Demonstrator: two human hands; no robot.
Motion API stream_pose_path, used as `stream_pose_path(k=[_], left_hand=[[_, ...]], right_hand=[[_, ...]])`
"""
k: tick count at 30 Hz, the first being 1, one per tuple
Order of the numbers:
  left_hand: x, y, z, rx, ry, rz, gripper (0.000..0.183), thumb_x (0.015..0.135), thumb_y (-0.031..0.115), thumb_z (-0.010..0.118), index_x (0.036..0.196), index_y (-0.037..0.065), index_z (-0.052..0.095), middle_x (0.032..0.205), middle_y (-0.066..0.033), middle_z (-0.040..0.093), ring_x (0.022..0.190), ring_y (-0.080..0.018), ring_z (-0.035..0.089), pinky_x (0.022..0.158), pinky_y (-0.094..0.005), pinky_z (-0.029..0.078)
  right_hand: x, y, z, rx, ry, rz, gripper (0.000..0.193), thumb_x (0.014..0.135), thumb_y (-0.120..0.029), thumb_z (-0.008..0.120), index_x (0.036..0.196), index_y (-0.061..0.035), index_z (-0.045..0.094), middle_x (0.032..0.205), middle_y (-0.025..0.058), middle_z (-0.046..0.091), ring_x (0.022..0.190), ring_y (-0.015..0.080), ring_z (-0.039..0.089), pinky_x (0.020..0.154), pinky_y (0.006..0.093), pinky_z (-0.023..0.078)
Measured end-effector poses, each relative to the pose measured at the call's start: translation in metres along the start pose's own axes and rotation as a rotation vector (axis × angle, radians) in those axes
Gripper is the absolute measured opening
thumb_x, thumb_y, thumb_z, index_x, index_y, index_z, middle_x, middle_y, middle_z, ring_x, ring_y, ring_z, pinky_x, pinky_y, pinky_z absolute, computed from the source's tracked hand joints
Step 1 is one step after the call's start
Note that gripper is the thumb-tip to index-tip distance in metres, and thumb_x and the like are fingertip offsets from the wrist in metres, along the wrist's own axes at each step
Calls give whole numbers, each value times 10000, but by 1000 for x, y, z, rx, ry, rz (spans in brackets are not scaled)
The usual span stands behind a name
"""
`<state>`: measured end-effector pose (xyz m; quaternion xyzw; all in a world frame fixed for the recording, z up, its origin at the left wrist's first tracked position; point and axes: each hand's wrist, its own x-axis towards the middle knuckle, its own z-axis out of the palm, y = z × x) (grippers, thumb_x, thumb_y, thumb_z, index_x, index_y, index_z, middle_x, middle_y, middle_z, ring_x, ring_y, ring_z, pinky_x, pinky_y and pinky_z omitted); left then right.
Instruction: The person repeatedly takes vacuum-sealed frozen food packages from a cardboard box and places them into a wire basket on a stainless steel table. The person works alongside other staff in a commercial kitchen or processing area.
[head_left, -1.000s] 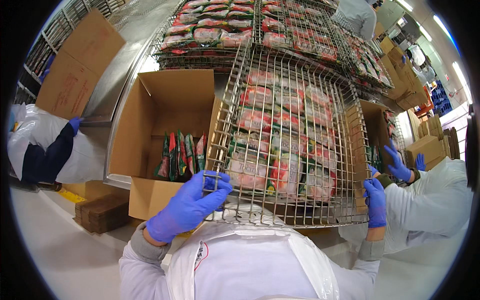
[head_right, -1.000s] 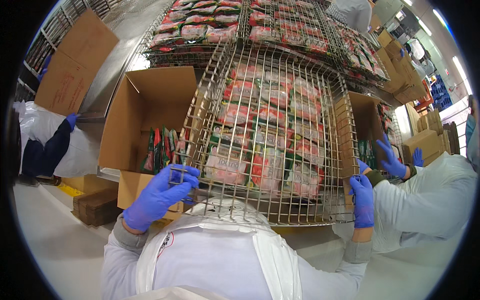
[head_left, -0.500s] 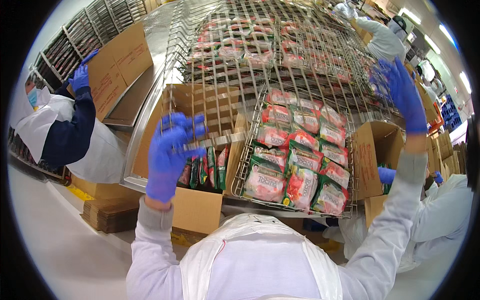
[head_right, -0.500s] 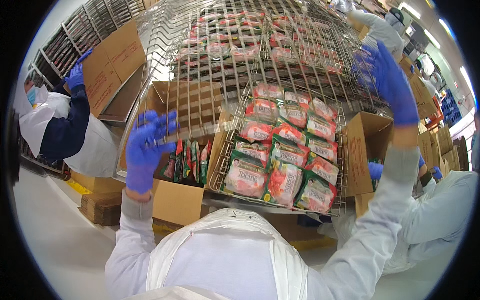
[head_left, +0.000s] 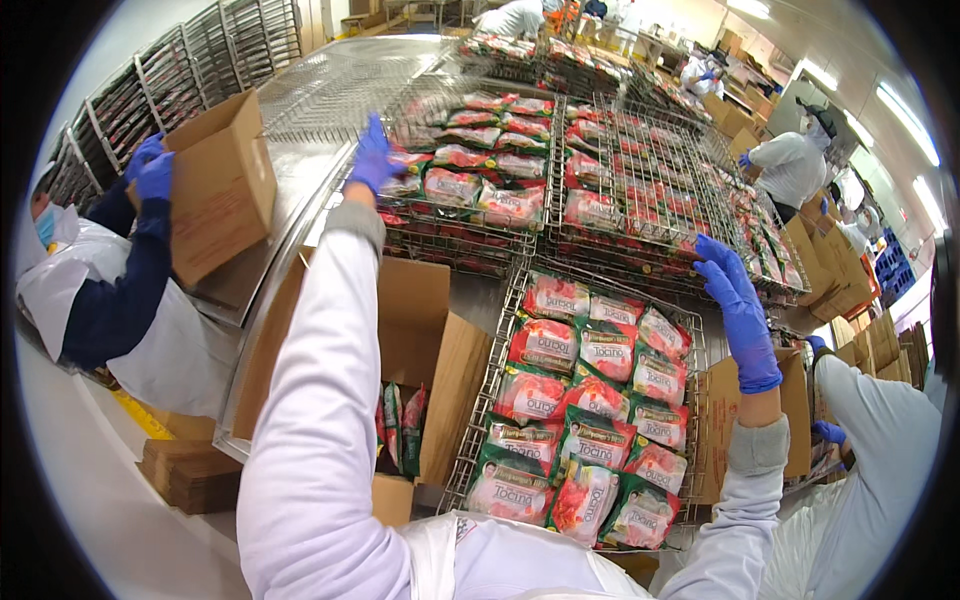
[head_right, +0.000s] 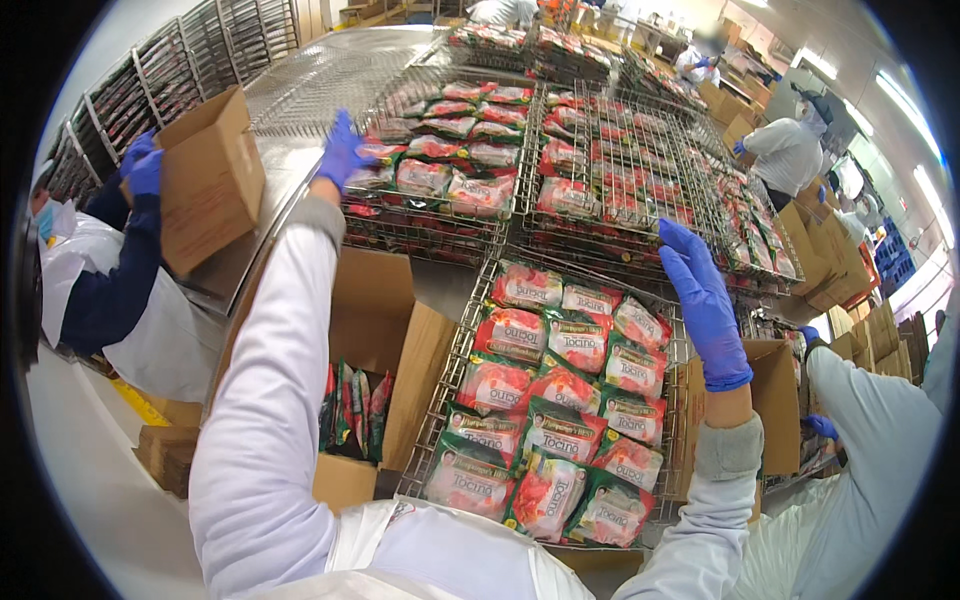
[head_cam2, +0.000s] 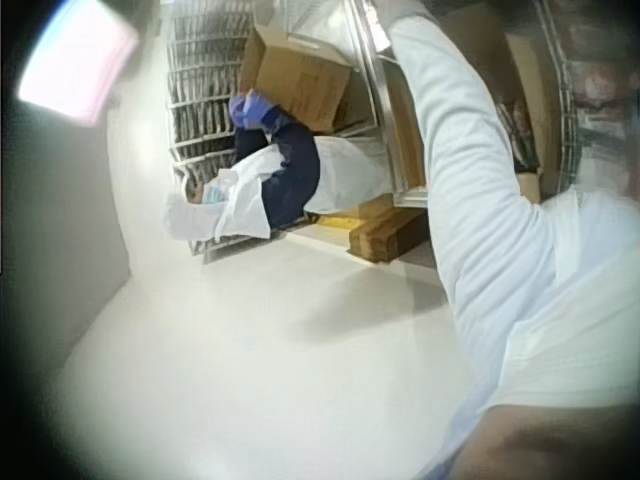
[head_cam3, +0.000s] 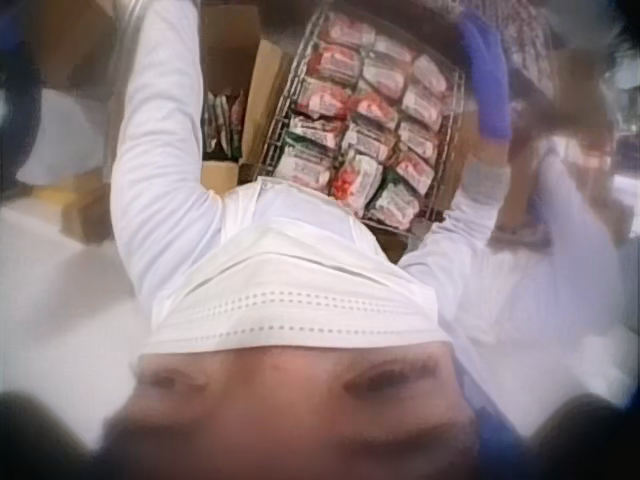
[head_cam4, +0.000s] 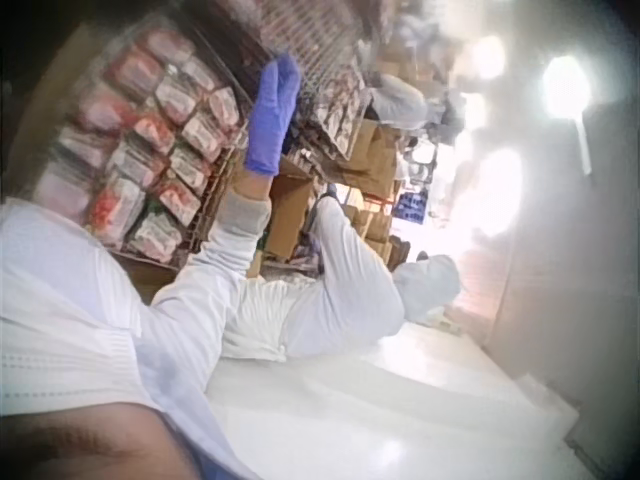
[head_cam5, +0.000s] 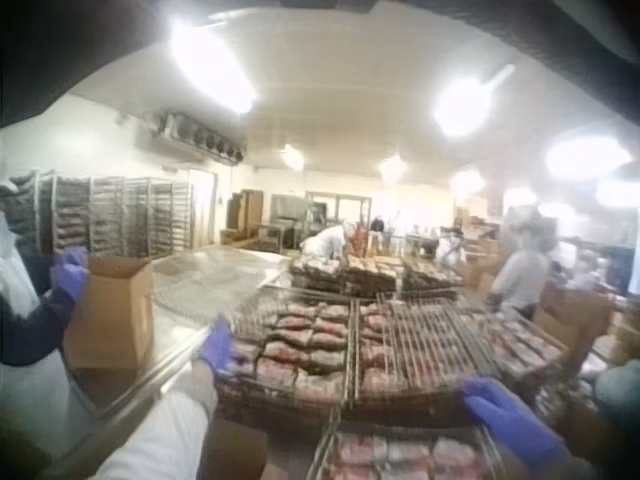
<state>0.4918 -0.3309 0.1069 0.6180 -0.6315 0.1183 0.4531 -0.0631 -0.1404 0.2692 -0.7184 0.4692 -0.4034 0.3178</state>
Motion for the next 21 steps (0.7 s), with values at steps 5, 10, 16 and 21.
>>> stream_pose_path(k=[5, 10, 16, 21], left_hand=[[74, 54, 11, -279, -307, -251, 394, 966, 232, 457, 1275, 9, 557, 1303, -156, 565, 1233, -314, 502, 1056, -358, 379], [37, 120, 37, -761, -569, -169, 318, 960, 255, 542, 1154, 19, 631, 1082, -86, 673, 1009, -148, 634, 914, -287, 483], [-42, 267, 23, -807, -795, -8, 294, 949, 308, 587, 1098, 69, 670, 991, -23, 682, 917, -106, 621, 846, -260, 474], [-64, 303, 10, -1044, -959, -297, 323, 973, 355, 533, 1170, 129, 653, 1056, 0, 682, 965, -78, 614, 863, -269, 451]], right_hand=[[-3, 72, -27, -34, 78, 100, 413, 989, -257, 517, 1358, -74, 491, 1320, 57, 528, 1229, 169, 481, 1073, 331, 342], [73, 155, -1, 818, 264, 584, 545, 982, -359, 469, 1481, -202, 317, 1476, 183, 341, 1318, 346, 393, 1047, 503, 347], [149, 216, 46, 698, 269, 453, 478, 992, -360, 432, 1431, -183, 373, 1394, 145, 469, 1262, 347, 439, 1014, 599, 315], [170, 240, 35, 970, 629, 595, 316, 877, -349, 652, 1089, -118, 615, 1094, 78, 640, 1028, 230, 584, 992, 551, 362]])
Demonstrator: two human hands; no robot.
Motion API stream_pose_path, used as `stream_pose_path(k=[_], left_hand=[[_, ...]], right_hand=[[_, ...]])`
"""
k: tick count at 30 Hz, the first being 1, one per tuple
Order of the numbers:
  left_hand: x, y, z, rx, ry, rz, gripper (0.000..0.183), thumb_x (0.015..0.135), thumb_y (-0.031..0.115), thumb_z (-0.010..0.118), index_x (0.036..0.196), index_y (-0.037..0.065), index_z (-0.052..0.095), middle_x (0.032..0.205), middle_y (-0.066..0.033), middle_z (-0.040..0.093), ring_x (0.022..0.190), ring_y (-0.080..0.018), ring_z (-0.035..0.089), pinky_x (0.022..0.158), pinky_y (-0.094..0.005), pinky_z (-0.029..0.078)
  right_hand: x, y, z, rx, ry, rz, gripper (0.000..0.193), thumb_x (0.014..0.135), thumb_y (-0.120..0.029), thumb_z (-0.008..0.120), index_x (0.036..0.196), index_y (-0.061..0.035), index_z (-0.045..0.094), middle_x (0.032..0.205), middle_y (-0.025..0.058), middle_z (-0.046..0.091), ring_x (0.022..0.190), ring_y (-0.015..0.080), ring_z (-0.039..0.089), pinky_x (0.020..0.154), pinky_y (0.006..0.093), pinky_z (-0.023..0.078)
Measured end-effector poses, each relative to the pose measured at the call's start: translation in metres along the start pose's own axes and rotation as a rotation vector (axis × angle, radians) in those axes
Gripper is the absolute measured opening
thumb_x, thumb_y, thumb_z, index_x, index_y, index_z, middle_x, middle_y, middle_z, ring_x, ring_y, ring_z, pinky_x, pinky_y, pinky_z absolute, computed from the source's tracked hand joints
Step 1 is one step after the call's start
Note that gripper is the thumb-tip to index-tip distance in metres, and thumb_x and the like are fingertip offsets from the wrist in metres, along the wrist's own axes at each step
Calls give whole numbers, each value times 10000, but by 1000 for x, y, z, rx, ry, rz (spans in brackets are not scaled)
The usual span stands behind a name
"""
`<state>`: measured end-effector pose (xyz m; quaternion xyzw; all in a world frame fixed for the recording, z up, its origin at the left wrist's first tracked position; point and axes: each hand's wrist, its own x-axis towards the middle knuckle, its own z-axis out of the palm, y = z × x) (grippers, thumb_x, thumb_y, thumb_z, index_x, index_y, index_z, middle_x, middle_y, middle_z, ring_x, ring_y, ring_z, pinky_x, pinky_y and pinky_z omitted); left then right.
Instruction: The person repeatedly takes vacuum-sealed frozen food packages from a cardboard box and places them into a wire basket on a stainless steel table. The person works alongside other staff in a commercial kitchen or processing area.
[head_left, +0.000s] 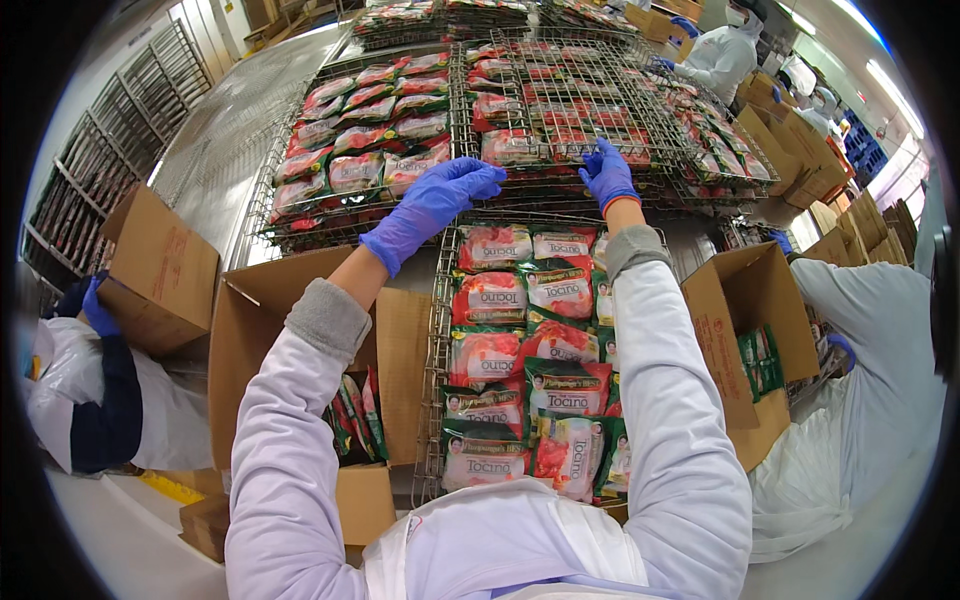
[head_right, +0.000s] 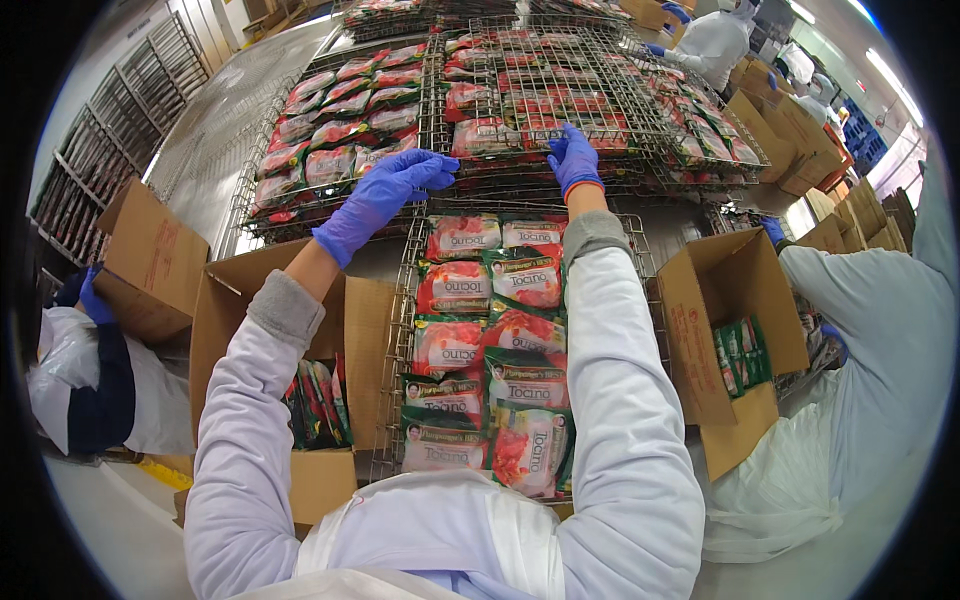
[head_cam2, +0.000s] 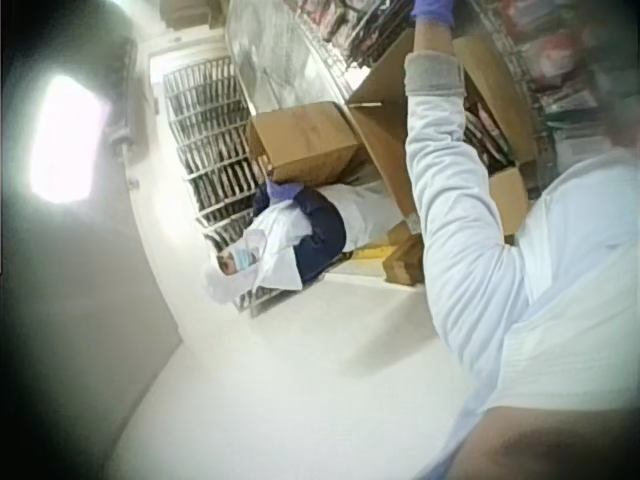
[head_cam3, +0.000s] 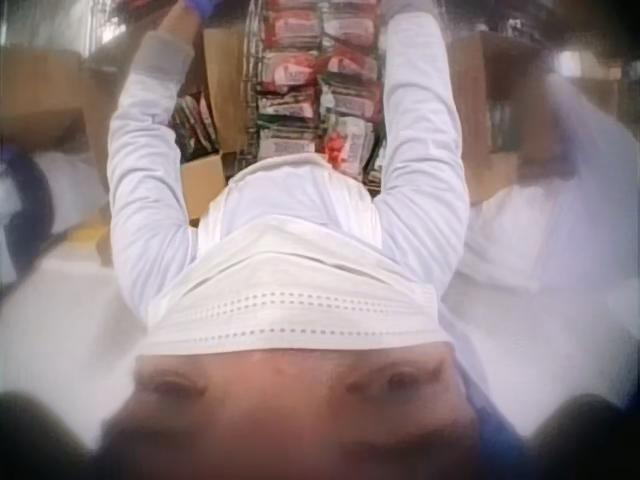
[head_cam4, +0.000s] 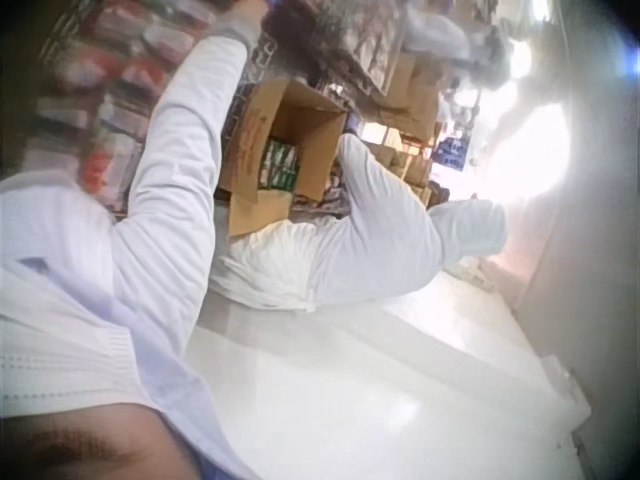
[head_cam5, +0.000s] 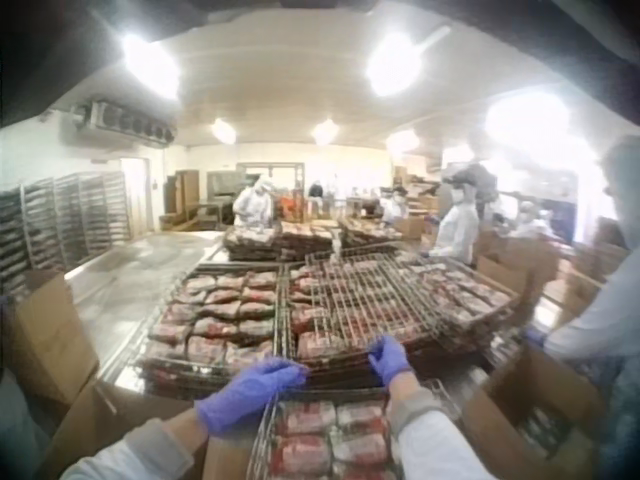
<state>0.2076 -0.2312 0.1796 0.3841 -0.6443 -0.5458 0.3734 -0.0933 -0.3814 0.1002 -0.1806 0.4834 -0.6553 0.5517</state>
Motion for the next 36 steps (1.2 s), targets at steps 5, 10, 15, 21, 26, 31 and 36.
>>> stream_pose_path(k=[5, 10, 15, 21, 26, 31, 36], left_hand=[[-4, -7, 2, -151, 101, -109, 324, 975, 366, 522, 1159, 136, 657, 1067, 4, 676, 965, -87, 605, 872, -286, 455], [12, -22, 4, -336, 188, -12, 379, 958, 387, 542, 1232, 133, 603, 1108, -9, 655, 993, -125, 604, 880, -327, 464], [34, -34, 5, -920, 223, -440, 532, 910, 386, 602, 1311, 65, 467, 1090, -168, 625, 1012, -281, 610, 915, -507, 494], [55, -38, 83, -743, 148, -146, 368, 863, 90, 561, 1218, 65, 466, 934, -117, 609, 854, -276, 664, 771, -485, 591], [57, 1, 82, -846, 66, -72, 330, 832, 15, 545, 1153, 49, 476, 896, -104, 596, 779, -269, 671, 732, -449, 604], [80, 24, 45, -709, 15, 53, 280, 823, 23, 559, 1101, 12, 527, 763, -82, 585, 686, -218, 655, 692, -393, 600], [42, 44, 17, -446, 40, 183, 377, 803, 23, 586, 1173, 12, 513, 787, -85, 620, 699, -193, 663, 693, -385, 599]], right_hand=[[-19, -13, 18, 187, -102, 86, 376, 858, -390, 654, 1171, -200, 570, 1238, 3, 529, 1120, 232, 491, 1023, 588, 319], [-29, -24, -16, 63, -261, -173, 272, 876, -252, 611, 1138, -196, 560, 1236, 4, 509, 1062, 241, 481, 986, 566, 388], [-153, -31, -46, -9, -316, 94, 54, 865, -181, 634, 900, -169, 594, 821, -38, 539, 753, 117, 513, 778, 398, 455], [-193, -39, -77, -56, -143, 24, 195, 845, -146, 648, 1015, -198, 566, 883, -39, 565, 819, 106, 528, 824, 493, 436], [-191, -52, -52, -34, -98, -276, 396, 844, -86, 638, 1189, -209, 486, 1009, -9, 556, 911, 139, 518, 861, 570, 420], [-205, -54, -20, 45, -233, -425, 499, 856, -15, 615, 1302, -96, 405, 1073, 53, 538, 950, 133, 519, 873, 475, 485], [-228, -7, -18, 22, -196, -388, 478, 903, -35, 598, 1336, -76, 399, 1100, 70, 551, 929, 140, 547, 888, 431, 491]])
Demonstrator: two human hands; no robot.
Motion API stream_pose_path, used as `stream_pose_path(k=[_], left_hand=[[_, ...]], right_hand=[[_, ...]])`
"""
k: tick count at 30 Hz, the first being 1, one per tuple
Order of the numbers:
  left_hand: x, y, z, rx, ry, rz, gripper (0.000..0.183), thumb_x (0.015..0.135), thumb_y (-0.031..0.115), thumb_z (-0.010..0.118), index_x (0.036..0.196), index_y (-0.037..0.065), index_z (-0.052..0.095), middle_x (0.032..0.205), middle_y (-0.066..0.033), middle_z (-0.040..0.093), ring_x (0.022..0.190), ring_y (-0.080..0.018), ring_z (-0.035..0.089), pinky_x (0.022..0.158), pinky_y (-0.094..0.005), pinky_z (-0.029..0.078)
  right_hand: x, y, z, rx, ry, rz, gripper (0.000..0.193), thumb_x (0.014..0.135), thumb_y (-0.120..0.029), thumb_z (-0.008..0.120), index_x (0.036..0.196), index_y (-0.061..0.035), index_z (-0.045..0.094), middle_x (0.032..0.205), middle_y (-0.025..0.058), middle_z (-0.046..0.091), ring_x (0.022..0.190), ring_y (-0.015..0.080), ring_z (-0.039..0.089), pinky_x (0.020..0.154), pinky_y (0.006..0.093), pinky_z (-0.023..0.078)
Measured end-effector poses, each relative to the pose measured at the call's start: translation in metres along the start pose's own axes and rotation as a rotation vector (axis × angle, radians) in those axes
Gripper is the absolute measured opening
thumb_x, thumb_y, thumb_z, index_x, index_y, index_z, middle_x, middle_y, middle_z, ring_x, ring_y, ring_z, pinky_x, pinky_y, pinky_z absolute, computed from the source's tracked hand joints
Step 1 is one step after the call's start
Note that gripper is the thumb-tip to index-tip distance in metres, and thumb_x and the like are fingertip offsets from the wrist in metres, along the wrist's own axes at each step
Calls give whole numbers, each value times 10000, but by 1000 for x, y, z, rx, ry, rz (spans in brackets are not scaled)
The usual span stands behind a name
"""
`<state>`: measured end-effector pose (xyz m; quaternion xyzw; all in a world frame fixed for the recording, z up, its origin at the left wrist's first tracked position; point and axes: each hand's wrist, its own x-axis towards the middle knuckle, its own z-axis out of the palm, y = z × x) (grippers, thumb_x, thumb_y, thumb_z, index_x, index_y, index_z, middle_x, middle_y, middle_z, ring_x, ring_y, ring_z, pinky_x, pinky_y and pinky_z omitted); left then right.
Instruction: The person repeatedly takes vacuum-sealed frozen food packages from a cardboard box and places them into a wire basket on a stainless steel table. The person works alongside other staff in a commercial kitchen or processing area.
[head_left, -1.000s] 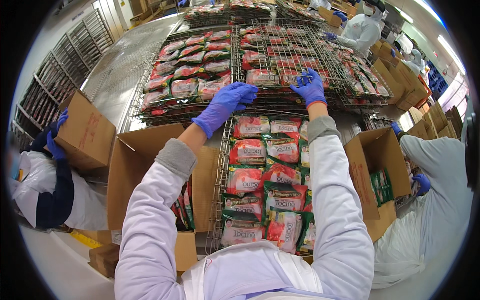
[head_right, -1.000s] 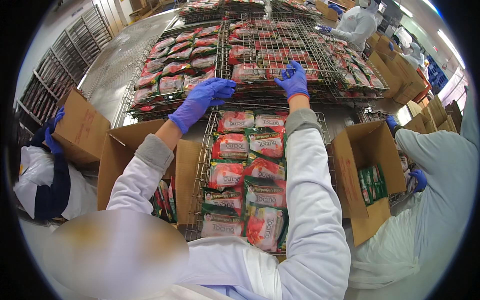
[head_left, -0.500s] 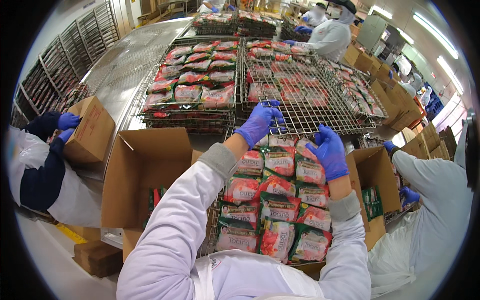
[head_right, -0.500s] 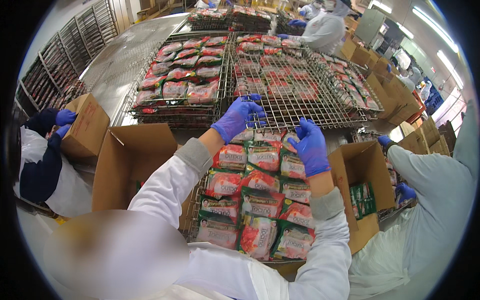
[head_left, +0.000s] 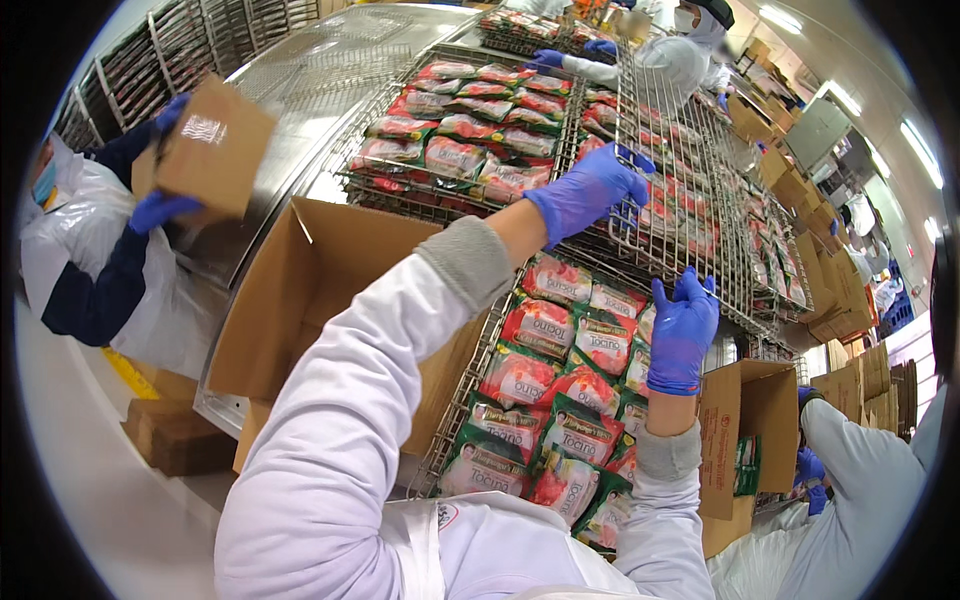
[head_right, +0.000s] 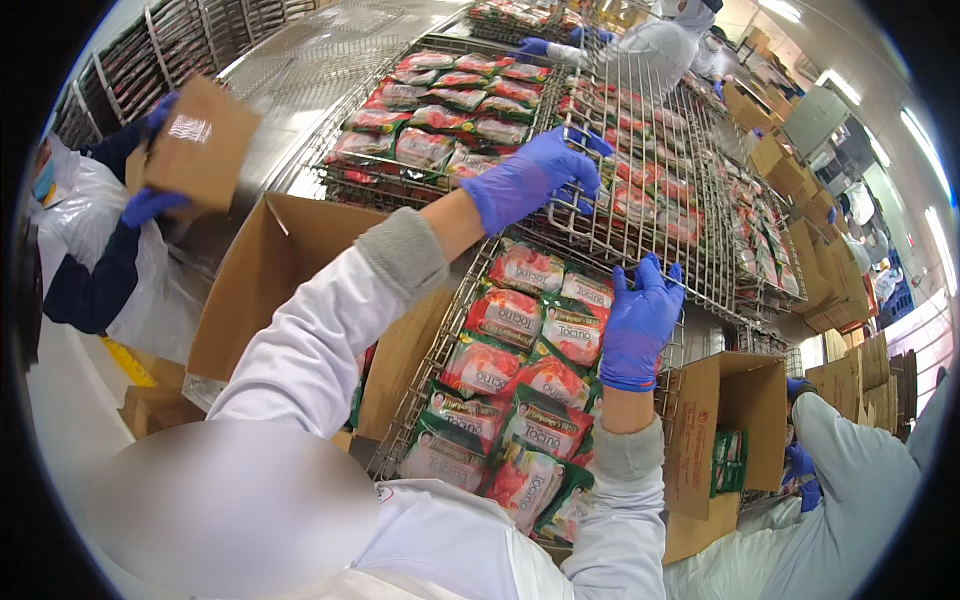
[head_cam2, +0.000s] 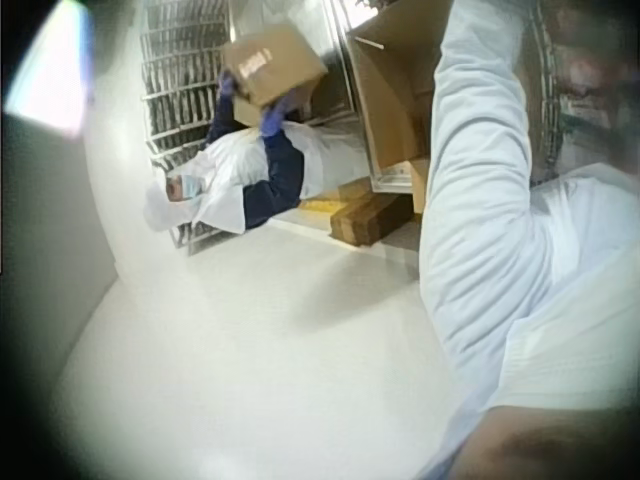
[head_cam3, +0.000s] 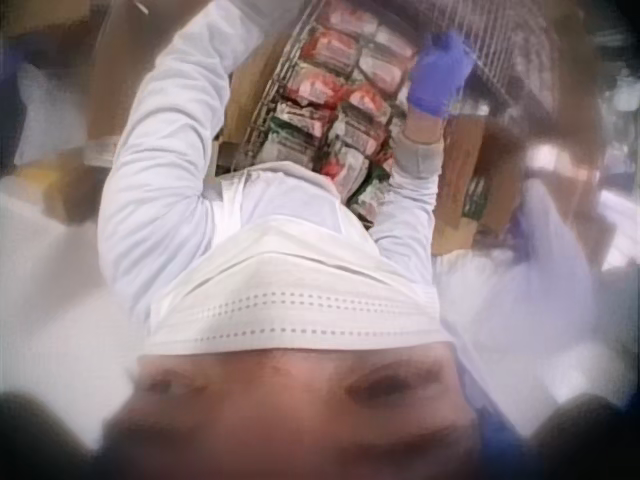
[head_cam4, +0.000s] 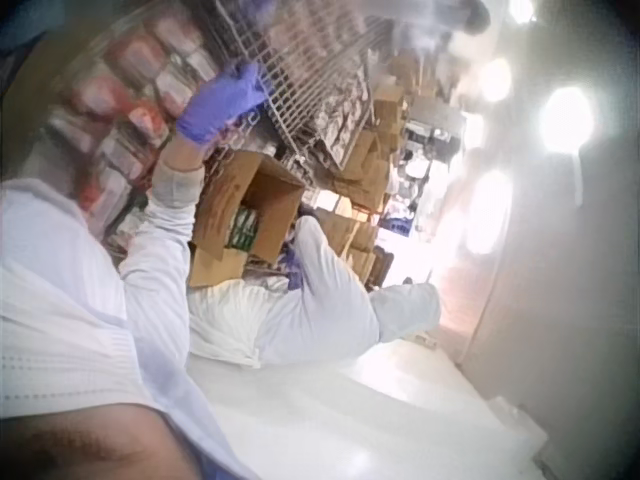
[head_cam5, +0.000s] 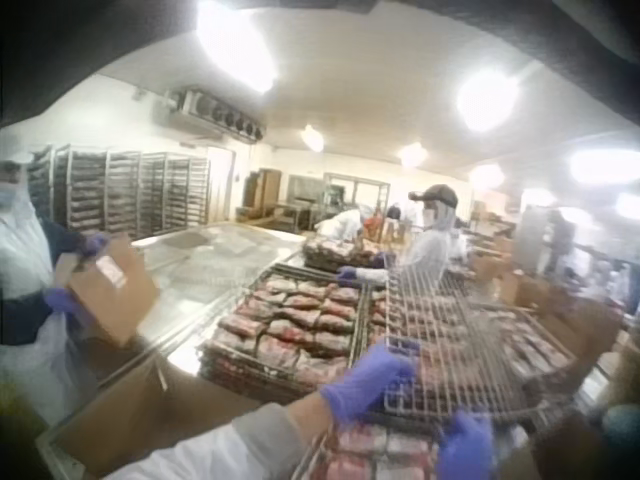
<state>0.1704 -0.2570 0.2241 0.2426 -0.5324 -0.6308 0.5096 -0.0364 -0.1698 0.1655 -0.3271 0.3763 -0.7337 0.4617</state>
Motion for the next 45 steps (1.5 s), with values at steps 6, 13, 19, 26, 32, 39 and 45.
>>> stream_pose_path(k=[6, 13, 19, 26, 32, 39, 45], left_hand=[[-74, 44, -49, -282, 298, 131, 415, 800, 15, 576, 1207, 14, 496, 874, -123, 637, 788, -236, 669, 771, -418, 600], [-64, 45, -219, -180, 517, 396, 114, 824, 17, 599, 932, 51, 598, 857, -93, 617, 772, -235, 645, 751, -403, 593], [-65, 10, -347, 740, 673, 564, 213, 836, 167, 666, 1024, 86, 611, 874, -100, 614, 781, -247, 642, 698, -405, 583], [-62, 36, -341, 136, 769, -98, 397, 970, 125, 490, 1355, 88, 401, 1061, -195, 591, 937, -299, 640, 840, -408, 570], [-108, 66, -227, 339, 543, -147, 530, 971, 475, 476, 1297, 64, 552, 1177, -118, 642, 1036, -185, 627, 892, -350, 508], [-157, -54, -4, 1304, -482, -175, 477, 799, 300, 723, 1178, 27, 626, 1105, -144, 658, 1035, -256, 625, 894, -358, 481], [-150, -127, 4, 1335, -673, -412, 783, 645, 402, 807, 1267, 21, 524, 1133, -204, 647, 1045, -343, 628, 886, -396, 502]], right_hand=[[18, -17, 90, -718, -548, -457, 452, 869, 55, 558, 1316, 31, 494, 1333, 123, 471, 1113, 168, 547, 946, 320, 490], [13, 9, 156, -520, -674, -71, 560, 913, -183, 637, 1385, 6, 402, 1238, 121, 555, 1087, 165, 548, 936, 279, 440], [15, 58, 125, -641, -715, -46, 514, 906, -161, 651, 1359, -20, 450, 1260, 90, 547, 1094, 152, 541, 959, 292, 447], [25, 52, 66, -739, -649, -68, 485, 898, -154, 655, 1336, -35, 485, 1247, 85, 561, 1053, 158, 565, 953, 314, 452], [-12, -30, -19, -1067, -778, -101, 374, 891, -186, 674, 1243, -95, 589, 1100, 44, 591, 1013, 164, 564, 923, 296, 456], [-83, -90, -141, -1386, -958, 172, 533, 805, -206, 753, 1281, -73, 554, 1245, 98, 560, 1152, 226, 544, 1018, 338, 411], [-93, -44, -209, -1623, -1109, -14, 870, 611, -424, 853, 1305, -46, 489, 1231, 208, 525, 1179, 347, 498, 1009, 410, 419]])
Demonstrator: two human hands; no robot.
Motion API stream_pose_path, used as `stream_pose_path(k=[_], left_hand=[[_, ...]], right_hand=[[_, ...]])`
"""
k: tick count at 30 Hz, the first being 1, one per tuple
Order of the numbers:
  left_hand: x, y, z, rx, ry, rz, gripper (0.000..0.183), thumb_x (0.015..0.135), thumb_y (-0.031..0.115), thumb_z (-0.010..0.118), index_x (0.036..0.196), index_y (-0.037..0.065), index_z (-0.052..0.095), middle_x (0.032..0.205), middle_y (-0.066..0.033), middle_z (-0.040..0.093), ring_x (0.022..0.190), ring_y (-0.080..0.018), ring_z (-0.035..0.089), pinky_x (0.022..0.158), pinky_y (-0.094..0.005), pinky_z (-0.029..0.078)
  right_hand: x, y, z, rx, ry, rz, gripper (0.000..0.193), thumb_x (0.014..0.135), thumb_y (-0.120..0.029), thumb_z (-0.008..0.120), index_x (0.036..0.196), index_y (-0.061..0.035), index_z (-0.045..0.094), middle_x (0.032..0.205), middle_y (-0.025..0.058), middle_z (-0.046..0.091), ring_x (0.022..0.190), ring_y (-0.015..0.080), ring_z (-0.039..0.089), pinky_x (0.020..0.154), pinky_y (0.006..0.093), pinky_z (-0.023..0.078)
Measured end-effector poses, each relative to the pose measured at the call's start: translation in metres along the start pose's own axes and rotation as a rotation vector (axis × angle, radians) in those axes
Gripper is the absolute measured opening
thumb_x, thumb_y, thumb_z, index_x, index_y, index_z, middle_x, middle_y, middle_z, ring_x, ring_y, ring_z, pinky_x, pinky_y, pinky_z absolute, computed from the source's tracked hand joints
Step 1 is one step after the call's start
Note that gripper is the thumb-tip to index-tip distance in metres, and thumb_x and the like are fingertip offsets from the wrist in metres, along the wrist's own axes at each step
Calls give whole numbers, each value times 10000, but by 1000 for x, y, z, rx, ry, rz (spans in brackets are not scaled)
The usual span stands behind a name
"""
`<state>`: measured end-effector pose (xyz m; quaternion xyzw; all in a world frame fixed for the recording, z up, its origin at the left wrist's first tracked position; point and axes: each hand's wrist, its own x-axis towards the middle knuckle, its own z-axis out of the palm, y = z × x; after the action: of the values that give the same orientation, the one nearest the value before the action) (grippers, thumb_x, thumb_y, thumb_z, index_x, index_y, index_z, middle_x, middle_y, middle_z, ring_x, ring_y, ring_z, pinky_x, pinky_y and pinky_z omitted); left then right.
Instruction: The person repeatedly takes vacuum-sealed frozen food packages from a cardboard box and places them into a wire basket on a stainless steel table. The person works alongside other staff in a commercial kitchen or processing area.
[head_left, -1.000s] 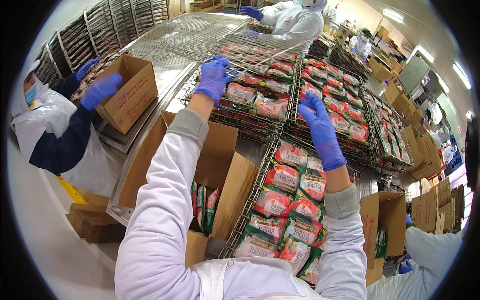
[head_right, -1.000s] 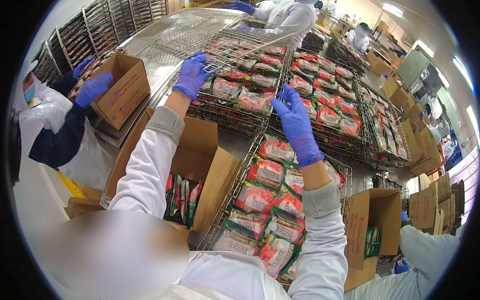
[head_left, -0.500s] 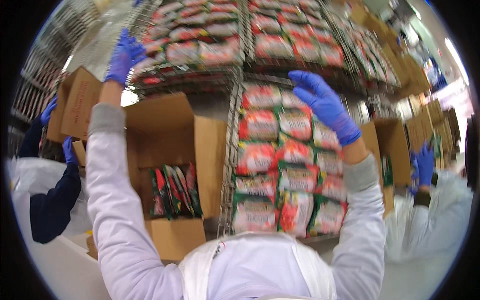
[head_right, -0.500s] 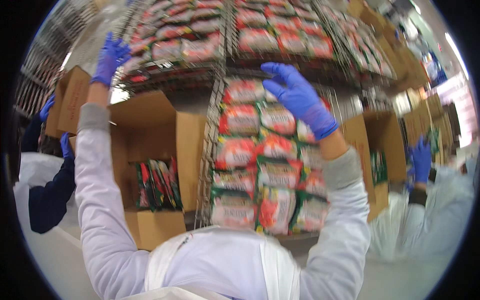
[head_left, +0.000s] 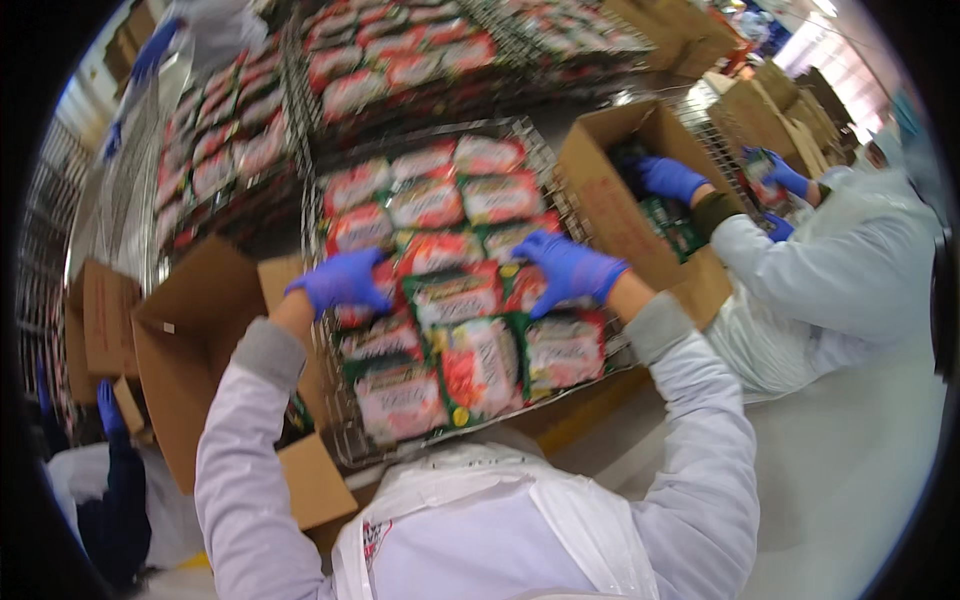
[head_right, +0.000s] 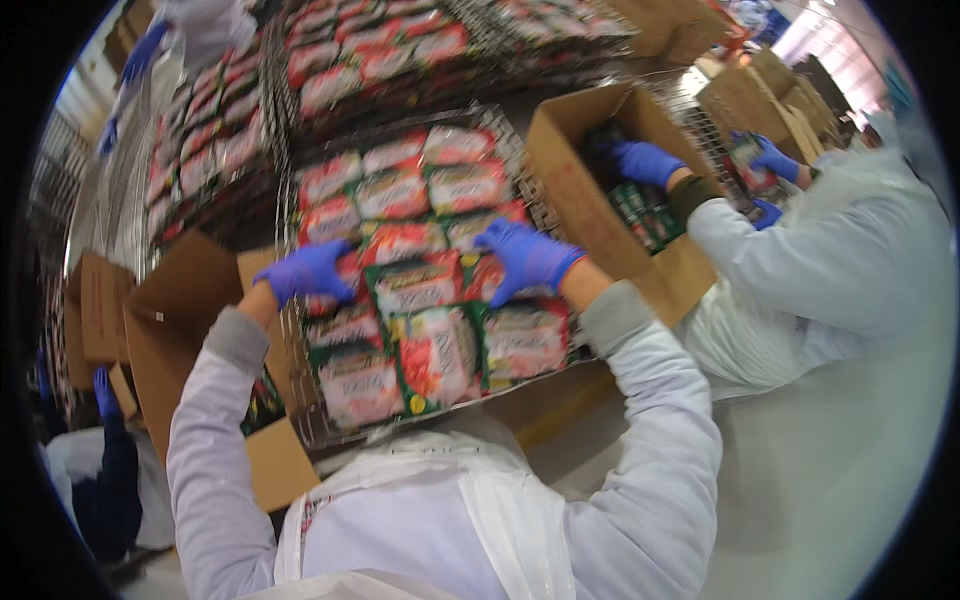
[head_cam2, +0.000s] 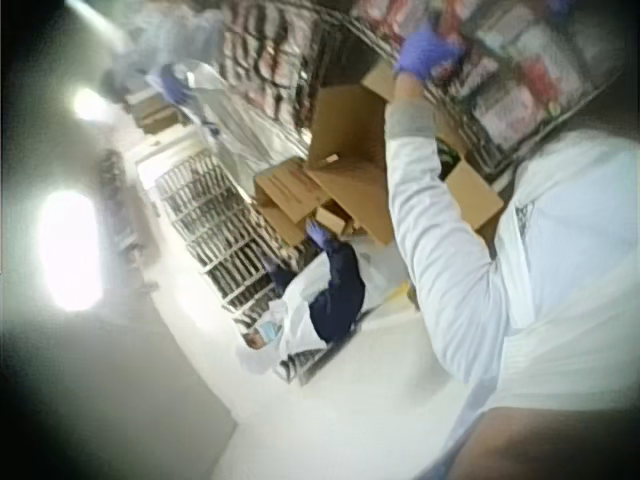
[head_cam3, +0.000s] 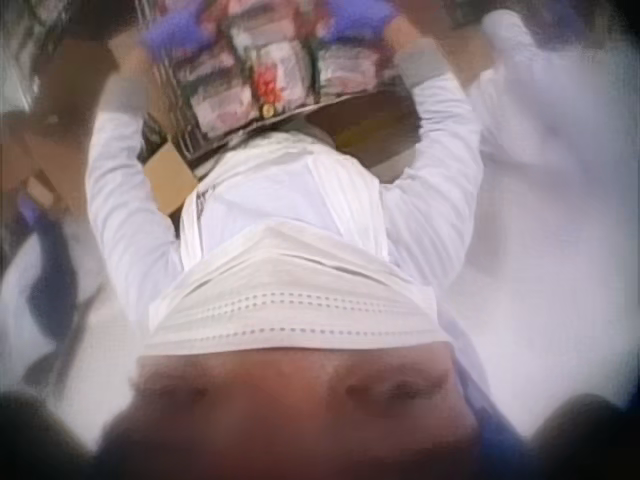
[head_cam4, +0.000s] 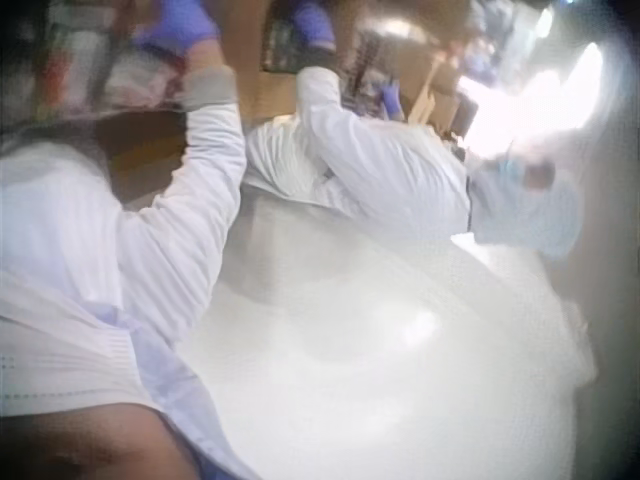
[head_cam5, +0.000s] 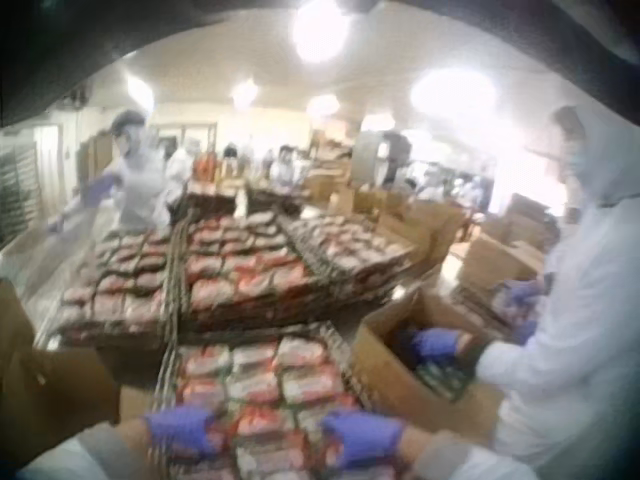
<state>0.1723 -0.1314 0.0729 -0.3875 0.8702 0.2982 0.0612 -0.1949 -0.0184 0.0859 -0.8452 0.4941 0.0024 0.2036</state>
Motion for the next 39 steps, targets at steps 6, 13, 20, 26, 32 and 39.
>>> stream_pose_path(k=[6, 13, 20, 26, 32, 39], left_hand=[[-18, 45, -47, 224, -67, -135, 578, 602, 442, 810, 999, 43, 679, 913, -173, 699, 866, -332, 679, 799, -393, 531], [-30, 67, -82, -302, 306, -116, 552, 629, 378, 825, 1035, 28, 691, 894, -81, 713, 762, -207, 669, 772, -335, 524], [26, 76, -1, -362, -74, -59, 585, 651, 262, 824, 1147, 21, 629, 1040, -87, 680, 939, -170, 626, 847, -309, 492], [26, 119, -7, -540, -298, -60, 572, 683, 141, 798, 1209, 39, 598, 1094, -51, 665, 982, -141, 603, 882, -298, 489], [18, 159, -14, -151, -263, 0, 561, 632, 158, 792, 1157, 47, 630, 1060, -100, 676, 923, -205, 646, 827, -346, 520], [26, 133, 28, -366, -194, -118, 452, 610, 105, 756, 1048, 43, 660, 939, -86, 688, 834, -202, 651, 759, -332, 525]], right_hand=[[6, -12, 1, -3, -54, 106, 847, 574, -427, 864, 1235, -16, 530, 1177, 213, 548, 1127, 368, 523, 972, 413, 442], [-2, -18, -24, -43, -102, 6, 628, 582, -544, 798, 895, -14, 674, 834, 208, 669, 801, 379, 656, 741, 423, 531], [-30, -47, -101, 316, -125, 96, 603, 629, -510, 821, 1016, -65, 694, 913, 125, 712, 853, 292, 687, 775, 380, 533], [-28, -11, 5, 251, -360, -59, 1072, 584, -508, 843, 1400, 9, 379, 1264, 223, 576, 1128, 328, 591, 961, 393, 460], [-37, -23, -14, 111, -503, 31, 913, 549, -511, 857, 1218, 27, 548, 1133, 207, 640, 1036, 312, 630, 885, 389, 494], [-32, -18, -23, 532, -799, -167, 619, 661, -357, 839, 1185, -102, 631, 1044, 56, 697, 908, 180, 642, 805, 353, 513]])
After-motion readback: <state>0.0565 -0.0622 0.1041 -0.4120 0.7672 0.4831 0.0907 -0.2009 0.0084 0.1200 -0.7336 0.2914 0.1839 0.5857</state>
